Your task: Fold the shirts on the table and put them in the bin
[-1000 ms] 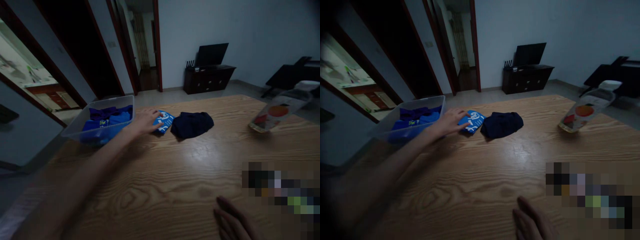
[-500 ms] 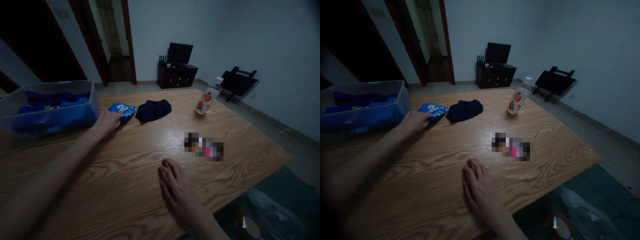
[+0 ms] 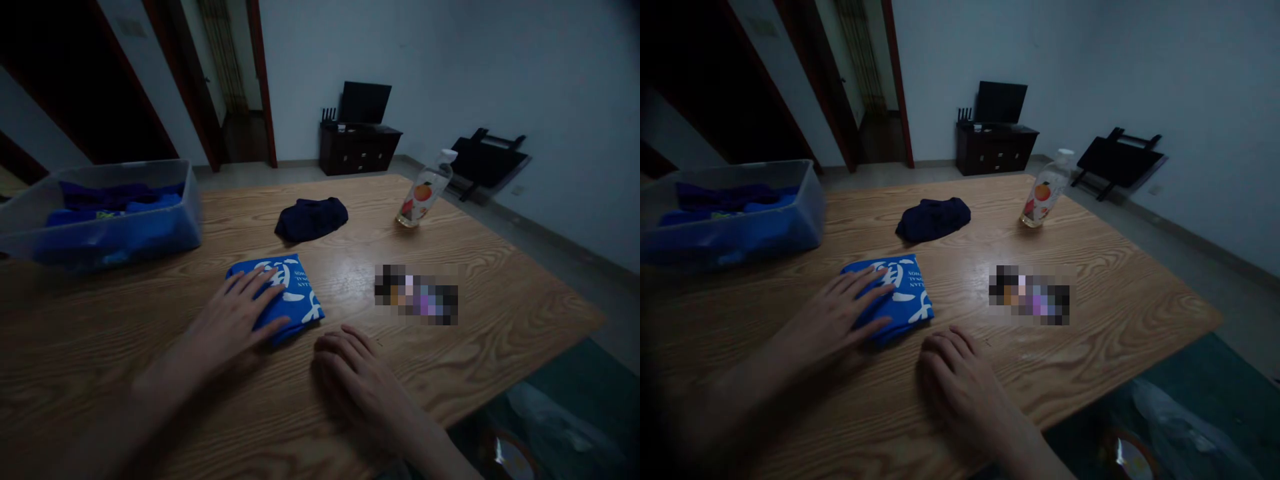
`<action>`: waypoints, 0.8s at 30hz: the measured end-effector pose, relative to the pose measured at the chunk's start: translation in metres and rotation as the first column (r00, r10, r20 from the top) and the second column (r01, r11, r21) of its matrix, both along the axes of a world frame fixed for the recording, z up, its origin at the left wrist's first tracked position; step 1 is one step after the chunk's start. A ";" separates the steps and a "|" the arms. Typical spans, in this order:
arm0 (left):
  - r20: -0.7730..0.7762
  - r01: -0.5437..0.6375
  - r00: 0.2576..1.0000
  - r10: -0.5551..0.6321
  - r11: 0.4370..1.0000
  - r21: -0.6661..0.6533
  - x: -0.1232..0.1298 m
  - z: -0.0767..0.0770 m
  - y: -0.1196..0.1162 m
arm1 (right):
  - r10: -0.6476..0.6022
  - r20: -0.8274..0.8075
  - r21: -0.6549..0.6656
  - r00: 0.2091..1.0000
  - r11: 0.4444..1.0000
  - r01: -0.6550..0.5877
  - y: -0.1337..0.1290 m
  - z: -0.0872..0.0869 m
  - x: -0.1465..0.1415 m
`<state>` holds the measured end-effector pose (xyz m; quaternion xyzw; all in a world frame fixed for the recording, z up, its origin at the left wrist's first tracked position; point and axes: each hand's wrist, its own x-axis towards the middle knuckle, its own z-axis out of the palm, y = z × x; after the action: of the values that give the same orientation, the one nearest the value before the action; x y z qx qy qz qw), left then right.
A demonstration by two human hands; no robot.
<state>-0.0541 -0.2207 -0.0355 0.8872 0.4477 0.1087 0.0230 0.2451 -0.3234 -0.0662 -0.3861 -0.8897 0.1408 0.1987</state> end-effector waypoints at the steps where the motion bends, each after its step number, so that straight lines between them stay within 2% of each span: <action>1: 0.019 -0.014 1.000 0.015 0.999 -0.040 -0.014 -0.004 0.014 | 0.003 0.001 0.007 1.000 1.000 -0.003 0.002 0.000 0.002; 4: 0.058 0.057 0.997 -0.049 0.986 -0.154 -0.052 -0.016 0.043 | -0.003 0.022 0.024 1.000 1.000 0.002 0.007 -0.005 0.008; 7: 0.025 0.074 0.997 -0.071 0.981 -0.177 -0.065 -0.020 0.042 | -0.009 0.052 0.044 0.999 0.999 0.007 0.009 -0.012 0.012; 10: -0.012 0.062 0.998 -0.064 0.990 -0.123 -0.055 -0.016 0.028 | 0.000 0.063 0.060 0.998 0.998 -0.003 0.011 -0.018 0.011; 13: -0.002 0.126 0.992 -0.127 0.988 -0.088 -0.041 -0.013 0.021 | -0.015 0.048 0.086 0.999 0.996 0.011 0.013 -0.017 0.005; 15: 0.003 0.176 0.984 -0.177 0.981 -0.079 -0.035 -0.018 0.023 | -0.033 0.041 0.089 0.999 0.996 0.029 0.014 -0.016 0.000; 20: -0.017 0.223 0.974 -0.224 0.974 -0.045 -0.034 -0.046 0.031 | -0.077 0.022 0.042 0.997 0.996 0.076 0.013 -0.017 -0.006; 22: -0.021 0.230 0.973 -0.230 0.973 -0.010 -0.032 -0.048 0.030 | -0.105 0.008 0.021 0.994 0.994 0.105 0.011 -0.018 -0.005; 24: -0.020 0.243 0.970 -0.243 0.970 0.027 -0.025 -0.042 0.023 | -0.125 -0.004 -0.001 0.992 0.992 0.125 0.009 -0.018 -0.004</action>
<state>-0.0796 -0.1976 -0.0777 0.9365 0.3343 0.1042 0.0196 0.2409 -0.3146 -0.0845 -0.4408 -0.8634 0.1291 0.2089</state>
